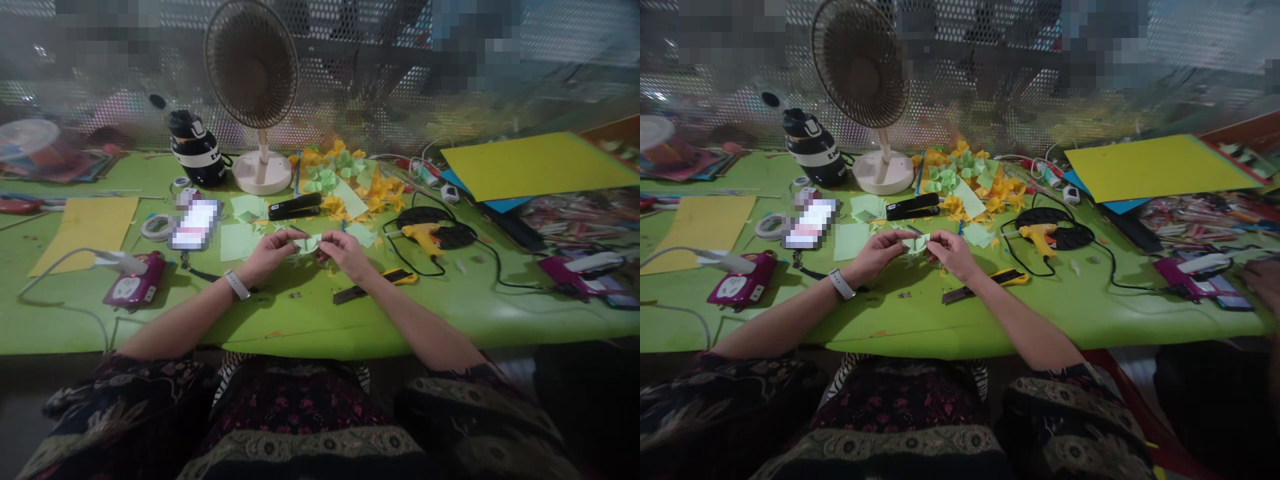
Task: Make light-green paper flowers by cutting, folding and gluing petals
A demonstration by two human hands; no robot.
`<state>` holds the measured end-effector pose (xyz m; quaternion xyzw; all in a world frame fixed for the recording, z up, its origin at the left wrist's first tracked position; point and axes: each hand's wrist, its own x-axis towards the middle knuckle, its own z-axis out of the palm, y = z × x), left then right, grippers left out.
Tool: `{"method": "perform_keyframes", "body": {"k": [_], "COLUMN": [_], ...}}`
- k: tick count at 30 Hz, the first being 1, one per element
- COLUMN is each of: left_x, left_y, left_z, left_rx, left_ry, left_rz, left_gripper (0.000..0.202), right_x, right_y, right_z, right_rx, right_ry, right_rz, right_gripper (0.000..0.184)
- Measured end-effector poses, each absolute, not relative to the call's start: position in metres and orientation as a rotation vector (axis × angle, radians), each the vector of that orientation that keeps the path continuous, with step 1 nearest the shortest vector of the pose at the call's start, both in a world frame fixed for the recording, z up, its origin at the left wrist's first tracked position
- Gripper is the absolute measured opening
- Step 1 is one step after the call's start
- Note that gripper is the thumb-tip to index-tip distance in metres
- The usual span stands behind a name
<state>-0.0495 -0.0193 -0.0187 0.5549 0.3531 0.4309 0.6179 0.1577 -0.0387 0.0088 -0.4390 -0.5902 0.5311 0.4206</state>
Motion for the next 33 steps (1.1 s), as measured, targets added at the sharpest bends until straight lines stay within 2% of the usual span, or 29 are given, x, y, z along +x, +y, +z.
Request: {"method": "perform_keyframes", "body": {"k": [19,27,33], "left_x": [-0.049,-0.046,-0.044], "left_y": [-0.018,-0.023,-0.025], "left_z": [-0.026,-0.017,-0.014], "left_rx": [1.271,1.285,1.292], "left_ry": [0.813,0.858,0.876], "left_rz": [0.982,0.98,0.996], "left_gripper": [0.03,0.027,0.026], "right_x": [0.159,0.158,0.159], "right_y": [-0.038,-0.038,-0.038], "right_z": [0.0,-0.002,-0.004], "right_rx": [-1.157,-1.217,-1.195], "right_ry": [-1.679,-1.729,-1.796], "right_rz": [1.06,0.941,0.887], "right_gripper": [0.011,0.023,0.022]}}
